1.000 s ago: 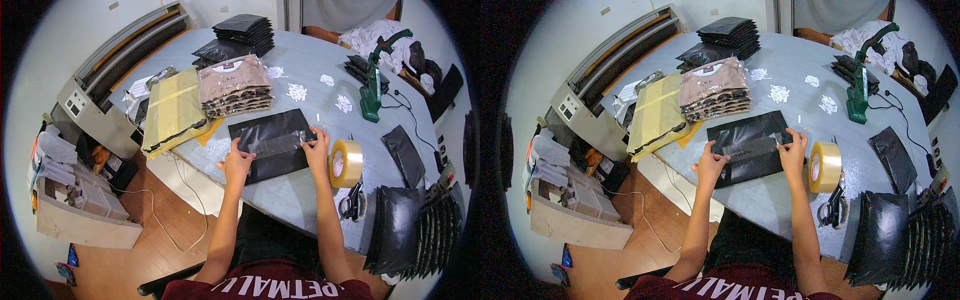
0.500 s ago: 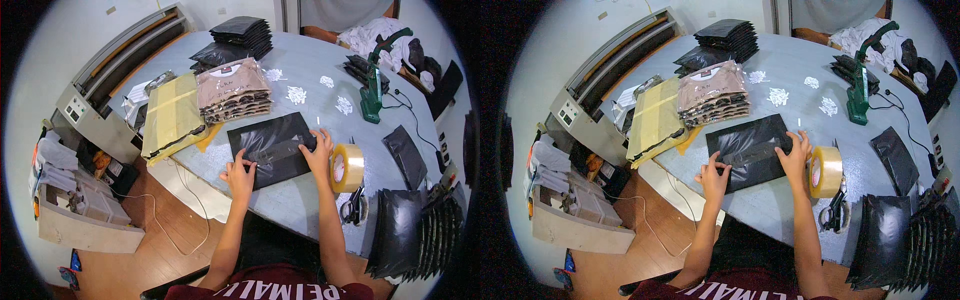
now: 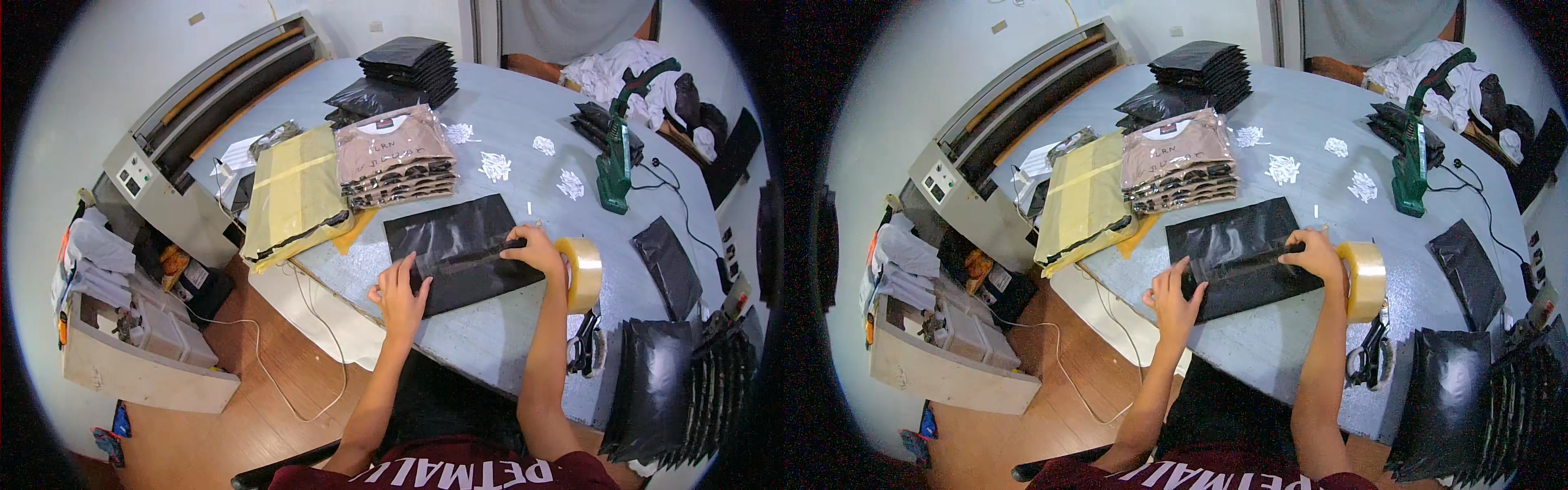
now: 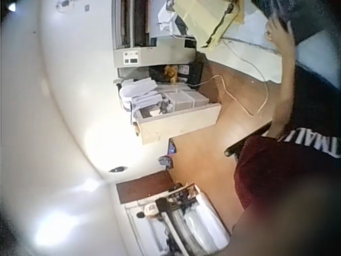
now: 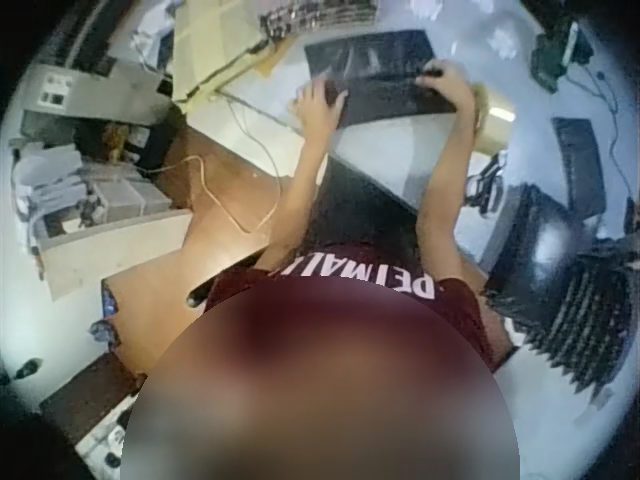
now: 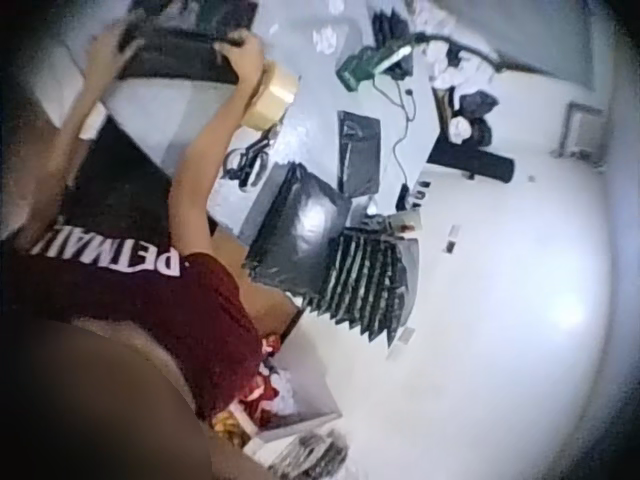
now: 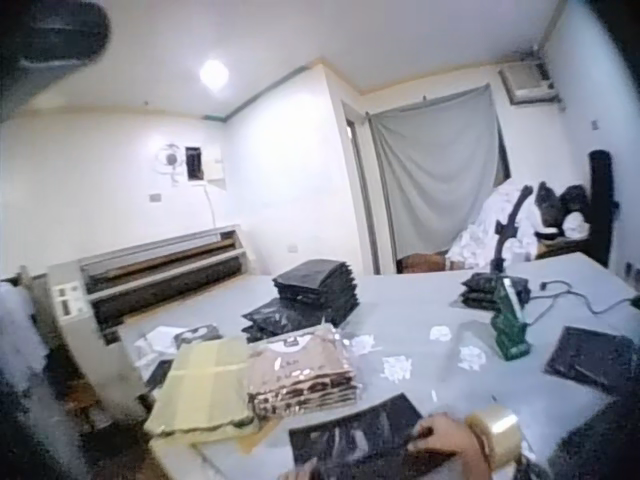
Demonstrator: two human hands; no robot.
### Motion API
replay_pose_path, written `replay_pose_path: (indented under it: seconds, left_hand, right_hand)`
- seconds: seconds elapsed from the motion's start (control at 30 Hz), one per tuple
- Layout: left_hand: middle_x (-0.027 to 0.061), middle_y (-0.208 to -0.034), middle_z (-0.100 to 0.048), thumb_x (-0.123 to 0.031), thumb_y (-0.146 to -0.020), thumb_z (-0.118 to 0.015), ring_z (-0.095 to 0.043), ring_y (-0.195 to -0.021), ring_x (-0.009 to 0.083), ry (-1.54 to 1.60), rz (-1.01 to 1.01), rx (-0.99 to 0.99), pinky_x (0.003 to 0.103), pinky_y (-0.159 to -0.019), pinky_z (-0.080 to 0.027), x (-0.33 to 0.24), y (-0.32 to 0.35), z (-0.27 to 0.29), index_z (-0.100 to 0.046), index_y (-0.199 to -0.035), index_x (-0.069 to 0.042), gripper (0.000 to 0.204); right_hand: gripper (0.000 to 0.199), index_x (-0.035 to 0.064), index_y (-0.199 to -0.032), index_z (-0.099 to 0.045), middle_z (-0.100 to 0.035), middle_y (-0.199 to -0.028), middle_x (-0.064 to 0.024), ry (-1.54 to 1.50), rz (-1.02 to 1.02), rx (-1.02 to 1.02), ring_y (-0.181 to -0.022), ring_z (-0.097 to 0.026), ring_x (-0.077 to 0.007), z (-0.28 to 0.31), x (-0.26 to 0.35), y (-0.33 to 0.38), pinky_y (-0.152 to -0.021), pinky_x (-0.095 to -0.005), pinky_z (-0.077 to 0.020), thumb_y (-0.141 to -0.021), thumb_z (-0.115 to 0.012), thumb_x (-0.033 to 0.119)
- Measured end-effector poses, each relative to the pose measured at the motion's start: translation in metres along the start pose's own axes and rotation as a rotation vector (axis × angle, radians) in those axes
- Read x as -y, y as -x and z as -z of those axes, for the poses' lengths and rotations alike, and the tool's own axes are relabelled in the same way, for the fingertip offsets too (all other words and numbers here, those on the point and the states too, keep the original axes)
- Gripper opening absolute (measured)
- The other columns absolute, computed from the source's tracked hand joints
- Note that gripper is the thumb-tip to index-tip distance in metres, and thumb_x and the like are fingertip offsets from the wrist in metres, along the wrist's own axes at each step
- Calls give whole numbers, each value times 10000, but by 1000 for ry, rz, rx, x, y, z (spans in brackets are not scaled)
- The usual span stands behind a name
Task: Packing clothing items into black plastic shipping bags and sealing them with tape.
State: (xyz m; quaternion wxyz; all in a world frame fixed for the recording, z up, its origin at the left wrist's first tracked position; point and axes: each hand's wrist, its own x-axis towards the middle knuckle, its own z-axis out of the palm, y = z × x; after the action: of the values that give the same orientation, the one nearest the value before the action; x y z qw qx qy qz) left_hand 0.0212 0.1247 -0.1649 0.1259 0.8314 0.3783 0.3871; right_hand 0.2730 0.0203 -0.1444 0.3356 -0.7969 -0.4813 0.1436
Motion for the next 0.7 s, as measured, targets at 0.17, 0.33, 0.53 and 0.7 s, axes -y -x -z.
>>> replay_pose_path:
  seconds: [0.17, 0.33, 0.53, 0.7]
  left_hand:
    - [54, -1156, -459, -387, -640, -698, -417, -1038, 242, -10, -40, -79, 409, -873, -239, -4, -21, 22, -500, -1136, -126, 594]
    - [70, -1071, -551, -401, -638, -691, -469, -1027, 217, 55, -461, 423, 410, -886, -270, -46, -80, 10, -517, -1110, -113, 580]
    - [104, -848, -631, -289, -668, -666, -594, -810, 228, 161, -382, 1190, 328, -723, -433, -49, -114, -39, -601, -959, -57, 378]
    - [130, -758, -614, -303, -656, -675, -583, -705, 227, 309, -480, 1129, 326, -638, -436, -18, -102, -35, -609, -866, -9, 367]
  right_hand:
    - [240, 34, -723, -579, -577, -733, -50, -277, 8, 45, -753, -525, -155, 1, 11, 3, -723, -299, -397, -561, -742, 107]
    - [264, 22, -744, -579, -555, -700, -58, -279, -12, 31, -746, -518, -163, 10, 17, 12, -696, -284, -405, -550, -744, 93]
    - [284, 24, -764, -627, -534, -714, -109, -93, 67, -22, -725, -510, -230, 19, 24, 14, -682, -304, -409, -524, -749, 114]
    - [282, 27, -750, -629, -541, -676, -95, 8, 146, 70, -676, -509, -210, 39, 12, 20, -647, -298, -407, -530, -753, 152]
